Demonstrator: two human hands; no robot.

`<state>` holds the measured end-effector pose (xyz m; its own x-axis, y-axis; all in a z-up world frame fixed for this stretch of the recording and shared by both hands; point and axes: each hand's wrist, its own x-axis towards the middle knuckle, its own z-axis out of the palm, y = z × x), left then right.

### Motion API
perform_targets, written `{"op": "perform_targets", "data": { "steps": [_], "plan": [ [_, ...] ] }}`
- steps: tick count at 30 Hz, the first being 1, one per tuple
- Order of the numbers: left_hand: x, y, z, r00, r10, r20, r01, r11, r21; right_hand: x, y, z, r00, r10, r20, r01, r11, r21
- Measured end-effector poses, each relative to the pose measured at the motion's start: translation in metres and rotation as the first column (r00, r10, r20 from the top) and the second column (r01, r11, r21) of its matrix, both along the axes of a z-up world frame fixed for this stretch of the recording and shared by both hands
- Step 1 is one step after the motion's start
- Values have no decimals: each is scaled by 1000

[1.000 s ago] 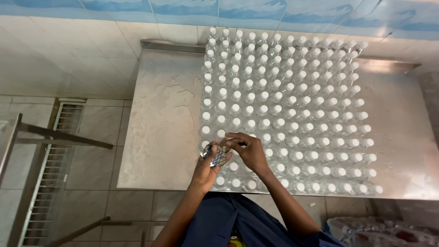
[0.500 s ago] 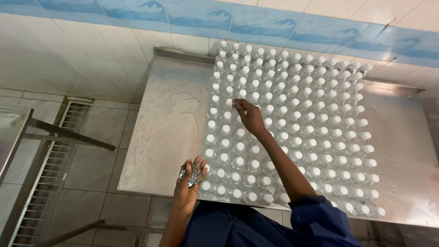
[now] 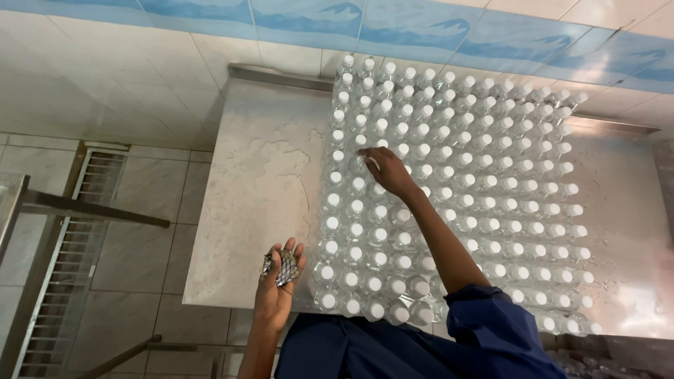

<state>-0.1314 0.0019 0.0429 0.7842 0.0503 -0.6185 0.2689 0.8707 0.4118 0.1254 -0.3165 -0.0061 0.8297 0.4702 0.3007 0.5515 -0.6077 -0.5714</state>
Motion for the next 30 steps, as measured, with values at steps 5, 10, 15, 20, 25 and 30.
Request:
{"op": "perform_targets", "data": {
  "steps": [5, 10, 15, 20, 25, 30],
  "plan": [
    [14, -5, -6, 999, -31, 14, 31, 1000, 2, -7, -8, 0, 997, -1, -72, 1, 1000, -5],
    [20, -7, -5, 999, -46, 28, 47, 999, -28, -5, -7, -11, 996, 39, 77, -42, 998, 43],
    [23, -5, -7, 999, -45, 6, 46, 998, -33, 0, 2, -1, 973, -134, -187, 106, 982, -154],
    [21, -3, -7, 1000, -31, 1, 31, 999, -44, 10, -3, -4, 973, -92, -212, 47, 978, -205],
    [19, -2, -8, 1000, -21, 7, 22, 998, -59, 6, 3, 1, 960, -104, -260, 49, 977, -209],
    [25, -7, -17, 991, -83, 107, 89, 995, -49, -10, 11, 24, 978, -160, -136, 102, 928, -359]
  ]
}}
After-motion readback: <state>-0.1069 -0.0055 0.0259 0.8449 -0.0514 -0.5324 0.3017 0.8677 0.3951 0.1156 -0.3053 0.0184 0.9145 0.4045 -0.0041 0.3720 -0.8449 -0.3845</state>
